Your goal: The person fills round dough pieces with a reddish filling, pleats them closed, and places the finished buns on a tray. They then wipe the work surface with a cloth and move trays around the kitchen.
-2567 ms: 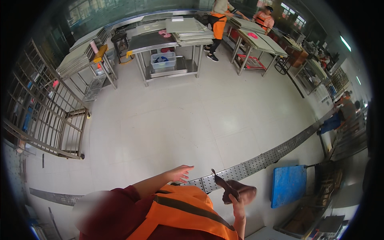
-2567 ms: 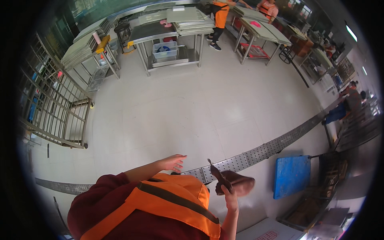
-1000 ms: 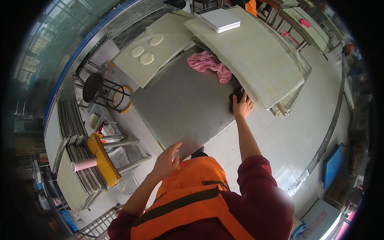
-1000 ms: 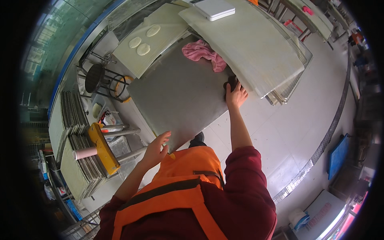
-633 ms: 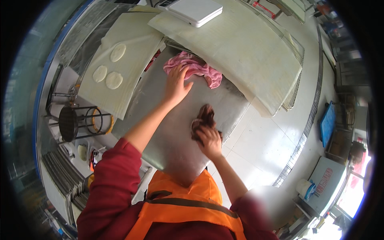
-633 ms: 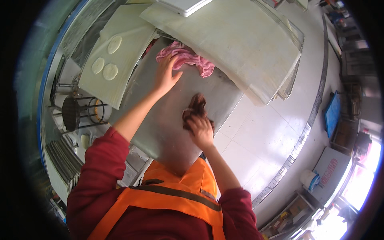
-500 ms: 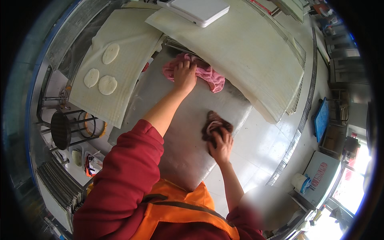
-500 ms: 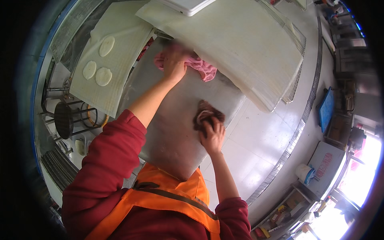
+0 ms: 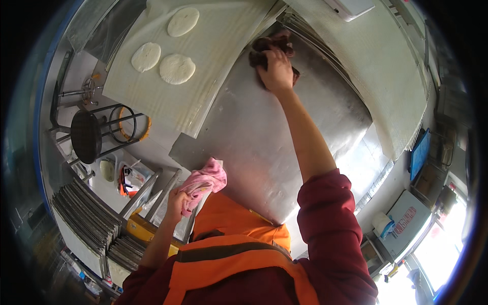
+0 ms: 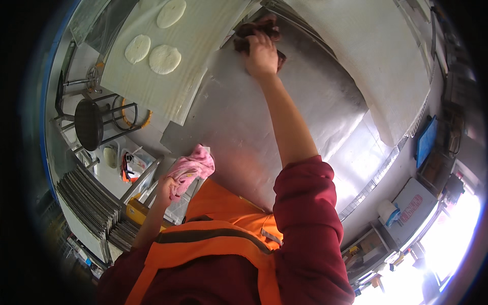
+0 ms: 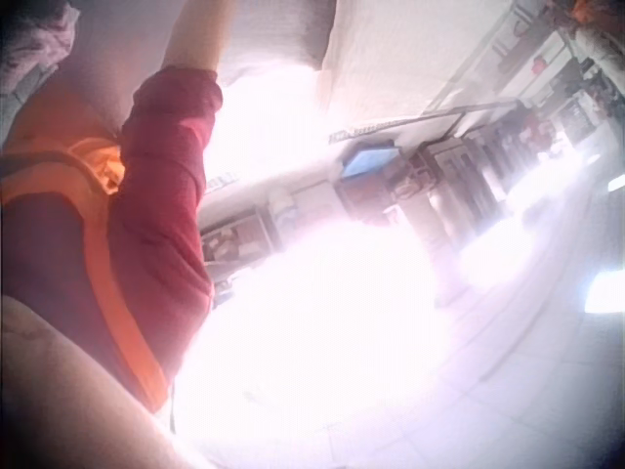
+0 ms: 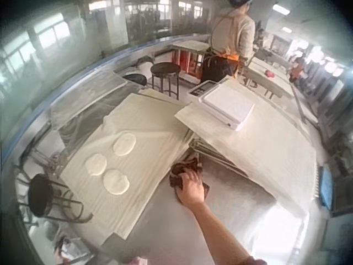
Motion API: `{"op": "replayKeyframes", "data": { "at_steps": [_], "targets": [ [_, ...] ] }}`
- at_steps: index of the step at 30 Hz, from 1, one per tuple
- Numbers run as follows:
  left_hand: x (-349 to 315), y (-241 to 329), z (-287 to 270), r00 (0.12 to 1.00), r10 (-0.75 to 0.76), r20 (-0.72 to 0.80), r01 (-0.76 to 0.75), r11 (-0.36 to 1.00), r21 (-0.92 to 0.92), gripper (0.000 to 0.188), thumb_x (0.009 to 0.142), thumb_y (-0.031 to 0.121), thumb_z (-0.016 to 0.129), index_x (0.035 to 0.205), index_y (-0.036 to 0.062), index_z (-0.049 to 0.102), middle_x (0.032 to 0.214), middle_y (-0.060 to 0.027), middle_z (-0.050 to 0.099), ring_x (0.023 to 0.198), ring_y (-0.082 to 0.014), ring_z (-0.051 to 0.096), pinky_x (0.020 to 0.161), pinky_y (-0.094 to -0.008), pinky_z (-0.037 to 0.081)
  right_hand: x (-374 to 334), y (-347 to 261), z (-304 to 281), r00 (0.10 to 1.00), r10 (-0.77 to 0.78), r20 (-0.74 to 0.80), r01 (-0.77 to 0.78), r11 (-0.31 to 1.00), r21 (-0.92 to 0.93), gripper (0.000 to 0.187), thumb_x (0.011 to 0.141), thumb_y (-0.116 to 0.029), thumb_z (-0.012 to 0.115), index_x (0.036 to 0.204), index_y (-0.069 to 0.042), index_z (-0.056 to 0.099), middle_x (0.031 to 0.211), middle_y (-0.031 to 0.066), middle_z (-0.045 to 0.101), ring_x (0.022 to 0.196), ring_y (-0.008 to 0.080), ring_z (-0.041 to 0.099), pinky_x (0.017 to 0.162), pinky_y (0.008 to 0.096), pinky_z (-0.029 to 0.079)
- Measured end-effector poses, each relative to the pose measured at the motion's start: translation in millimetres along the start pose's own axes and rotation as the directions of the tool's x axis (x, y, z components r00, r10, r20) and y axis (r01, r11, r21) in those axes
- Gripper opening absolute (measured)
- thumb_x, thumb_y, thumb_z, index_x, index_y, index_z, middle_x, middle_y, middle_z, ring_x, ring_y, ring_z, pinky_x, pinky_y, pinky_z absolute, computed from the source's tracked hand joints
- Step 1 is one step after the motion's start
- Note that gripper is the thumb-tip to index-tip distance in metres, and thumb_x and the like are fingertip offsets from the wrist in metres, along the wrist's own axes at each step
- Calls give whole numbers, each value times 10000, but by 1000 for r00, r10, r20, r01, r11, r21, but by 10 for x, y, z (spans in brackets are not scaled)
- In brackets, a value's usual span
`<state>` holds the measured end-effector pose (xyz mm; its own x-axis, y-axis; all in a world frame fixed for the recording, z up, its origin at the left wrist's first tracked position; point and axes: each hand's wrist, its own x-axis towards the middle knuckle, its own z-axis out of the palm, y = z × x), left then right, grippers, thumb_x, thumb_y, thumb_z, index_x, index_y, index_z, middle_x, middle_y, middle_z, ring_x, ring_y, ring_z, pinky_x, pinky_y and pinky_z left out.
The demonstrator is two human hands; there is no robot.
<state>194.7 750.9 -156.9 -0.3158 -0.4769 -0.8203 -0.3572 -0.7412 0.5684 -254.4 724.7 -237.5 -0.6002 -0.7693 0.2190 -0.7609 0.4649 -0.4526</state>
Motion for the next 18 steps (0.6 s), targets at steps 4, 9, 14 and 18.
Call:
{"op": "replayKeyframes", "data": {
  "at_steps": [4, 9, 14, 18],
  "targets": [
    [-69, -255, -389, 991, -22, -133, 15, 999, -51, 153, 648, 66, 516, 784, 13, 562, 737, -34, 531, 670, -137, 526, 644, -238, 431, -658, -657, 66, 961, -171, 217, 144, 980, 136, 379, 675, -142, 685, 1039, -77, 602, 1288, 132, 508, 1240, 299, 428, 1041, 403, 337],
    [-363, -412, -255, 971, 48, -234, -99, 973, -207, 179, 611, 47, 497, 768, -17, 554, 778, -62, 556, 709, -172, 559, 692, -258, 470, -1533, -1486, 178, 848, -353, 395, 317, 935, 157, 326, 688, -167, 648, 1006, -99, 620, 1296, 92, 509, 1268, 254, 406, 1045, 403, 312],
    [-955, -504, -30, 960, 65, -274, -132, 963, -233, 241, 603, 68, 467, 816, 0, 556, 839, -61, 557, 792, -171, 562, 779, -258, 456, -2270, -1661, 97, 591, -734, 335, 536, 668, 516, 304, 694, -227, 652, 981, -128, 633, 1191, 30, 578, 1208, 206, 454, 996, 374, 321],
    [-1274, -931, 158, 945, 39, -324, -137, 948, -288, 154, 626, 72, 448, 757, 36, 521, 833, -41, 522, 810, -151, 528, 807, -264, 430, -3328, -1081, -484, 447, -802, 397, 583, 598, 550, 264, 648, -263, 683, 881, -163, 610, 935, -33, 589, 1023, 165, 516, 908, 358, 338]
  ]
}}
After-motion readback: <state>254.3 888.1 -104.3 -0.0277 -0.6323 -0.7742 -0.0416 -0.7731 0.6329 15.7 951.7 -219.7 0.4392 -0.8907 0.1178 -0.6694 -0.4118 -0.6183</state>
